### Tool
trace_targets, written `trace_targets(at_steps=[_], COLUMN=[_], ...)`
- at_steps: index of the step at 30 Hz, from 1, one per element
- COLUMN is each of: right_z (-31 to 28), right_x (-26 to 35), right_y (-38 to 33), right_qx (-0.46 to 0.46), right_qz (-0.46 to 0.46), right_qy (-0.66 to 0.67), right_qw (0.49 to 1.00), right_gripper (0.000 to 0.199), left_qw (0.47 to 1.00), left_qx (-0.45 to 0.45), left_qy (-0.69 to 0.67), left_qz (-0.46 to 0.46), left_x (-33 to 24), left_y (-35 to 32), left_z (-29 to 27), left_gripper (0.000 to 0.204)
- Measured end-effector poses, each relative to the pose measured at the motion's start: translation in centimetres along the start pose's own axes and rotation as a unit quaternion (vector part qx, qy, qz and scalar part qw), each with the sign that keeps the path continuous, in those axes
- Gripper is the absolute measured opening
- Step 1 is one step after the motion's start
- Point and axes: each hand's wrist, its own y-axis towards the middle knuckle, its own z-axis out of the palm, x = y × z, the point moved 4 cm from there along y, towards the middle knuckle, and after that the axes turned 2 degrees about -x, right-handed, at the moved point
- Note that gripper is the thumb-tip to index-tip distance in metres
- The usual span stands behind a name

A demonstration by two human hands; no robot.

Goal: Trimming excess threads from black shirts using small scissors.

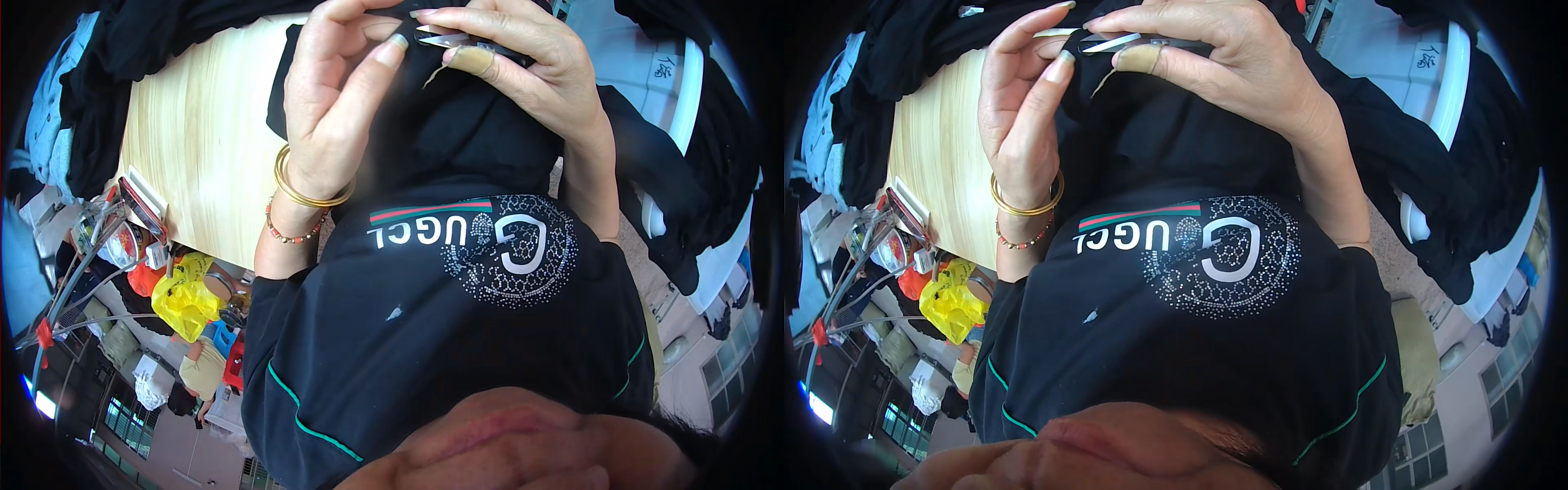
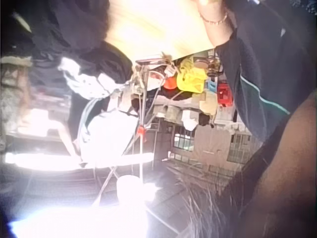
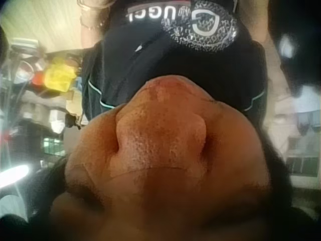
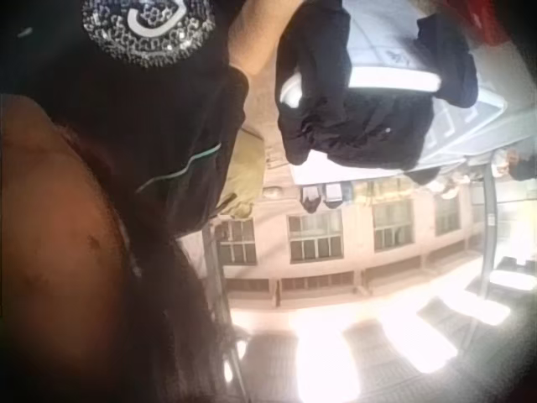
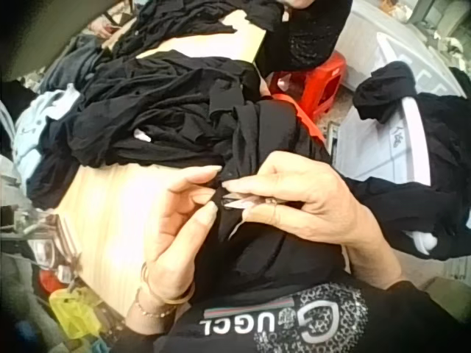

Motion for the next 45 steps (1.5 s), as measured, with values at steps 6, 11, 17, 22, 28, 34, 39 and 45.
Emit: trace_targets(at_steps=[6, 11, 17, 22, 28, 34, 39, 45], right_z=[0.5, 0.6, 0.8, 0.9, 1.2, 0.8, -0.5, -0.7], right_x=[-0.4, -0.6, -1.1, -1.2, -1.1, -0.9, -1.0, -2.9], right_y=[0.1, 0.2, 0.3, 0.4, 0.6, 0.6, -0.6, -3.4], right_qx=[-0.002, 0.001, 0.020, 0.023, 0.032, 0.013, -0.145, -0.181], right_qz=[-0.006, 0.009, -0.008, -0.006, -0.025, -0.058, 0.007, -0.094], right_qy=[0.008, 0.007, -0.028, -0.019, -0.010, -0.036, 0.034, -0.050], right_qw=[1.000, 1.000, 0.999, 1.000, 0.999, 0.998, 0.989, 0.978], right_gripper=[0.036, 0.037, 0.036, 0.035, 0.033, 0.030, 0.040, 0.042], left_qw=[0.991, 0.990, 0.972, 0.962, 0.962, 0.977, 0.974, 0.937], left_qx=[-0.003, -0.008, -0.029, -0.039, -0.039, -0.048, -0.065, 0.005], left_qy=[0.069, 0.080, 0.158, 0.191, 0.182, 0.117, -0.211, -0.332], left_qz=[0.112, 0.113, 0.170, 0.192, 0.198, 0.170, -0.042, -0.112], left_x=[0.9, 1.4, 1.3, 1.4, 1.5, 1.7, -0.3, -2.8], left_y=[0.3, 0.4, 0.3, 0.2, 0.2, 0.5, 1.9, 4.7], left_z=[-1.5, -1.9, -1.8, -1.3, -1.2, -1.2, 0.4, 2.6], left_gripper=[0.026, 0.017, 0.014, 0.013, 0.013, 0.014, 0.039, 0.057])
